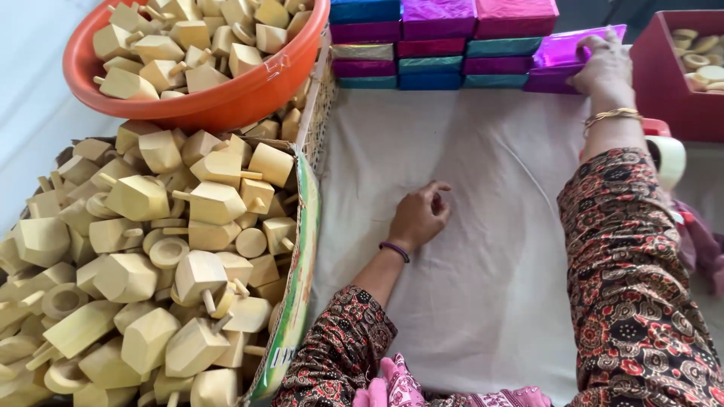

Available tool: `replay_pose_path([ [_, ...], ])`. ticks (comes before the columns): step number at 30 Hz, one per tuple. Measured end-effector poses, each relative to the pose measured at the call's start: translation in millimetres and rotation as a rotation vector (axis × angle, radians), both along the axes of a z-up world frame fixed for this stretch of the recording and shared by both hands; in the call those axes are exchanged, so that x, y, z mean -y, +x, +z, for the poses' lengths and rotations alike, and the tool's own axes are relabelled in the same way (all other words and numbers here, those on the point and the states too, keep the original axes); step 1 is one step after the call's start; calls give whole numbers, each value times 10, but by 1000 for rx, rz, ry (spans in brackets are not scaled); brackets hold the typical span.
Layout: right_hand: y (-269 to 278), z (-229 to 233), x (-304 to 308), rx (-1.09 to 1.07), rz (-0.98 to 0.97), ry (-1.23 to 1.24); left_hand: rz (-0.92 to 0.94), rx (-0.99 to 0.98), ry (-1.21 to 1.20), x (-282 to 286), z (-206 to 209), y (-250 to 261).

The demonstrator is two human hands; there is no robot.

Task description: Wrapping a small box in purple paper and then cleaning and polishing wooden spinning tops using a cloth.

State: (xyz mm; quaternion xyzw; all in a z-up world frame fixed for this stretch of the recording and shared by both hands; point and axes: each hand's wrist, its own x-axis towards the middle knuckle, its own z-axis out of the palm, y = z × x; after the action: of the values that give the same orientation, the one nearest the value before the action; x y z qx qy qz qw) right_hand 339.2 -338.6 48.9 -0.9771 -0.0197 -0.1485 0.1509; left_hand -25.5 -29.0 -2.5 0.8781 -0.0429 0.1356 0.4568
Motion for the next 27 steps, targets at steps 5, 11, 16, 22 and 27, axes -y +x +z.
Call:
replay_pose_path([
  [5,-248,117,-165,-67,-49,-51,16,-46,9,4,72,-23],
  [11,-203,-99,-166,119,54,26,7,-6,25,13,-9,-1],
  [16,79,-413,-4,214,103,41,6,-14,31,14,3,-24],
  [22,-65,-356,-86,415,128,-71,14,-9,54,8,4,-4],
  [27,-869,142,-319,338,216,-167,19,26,105,16,-42,37],
])
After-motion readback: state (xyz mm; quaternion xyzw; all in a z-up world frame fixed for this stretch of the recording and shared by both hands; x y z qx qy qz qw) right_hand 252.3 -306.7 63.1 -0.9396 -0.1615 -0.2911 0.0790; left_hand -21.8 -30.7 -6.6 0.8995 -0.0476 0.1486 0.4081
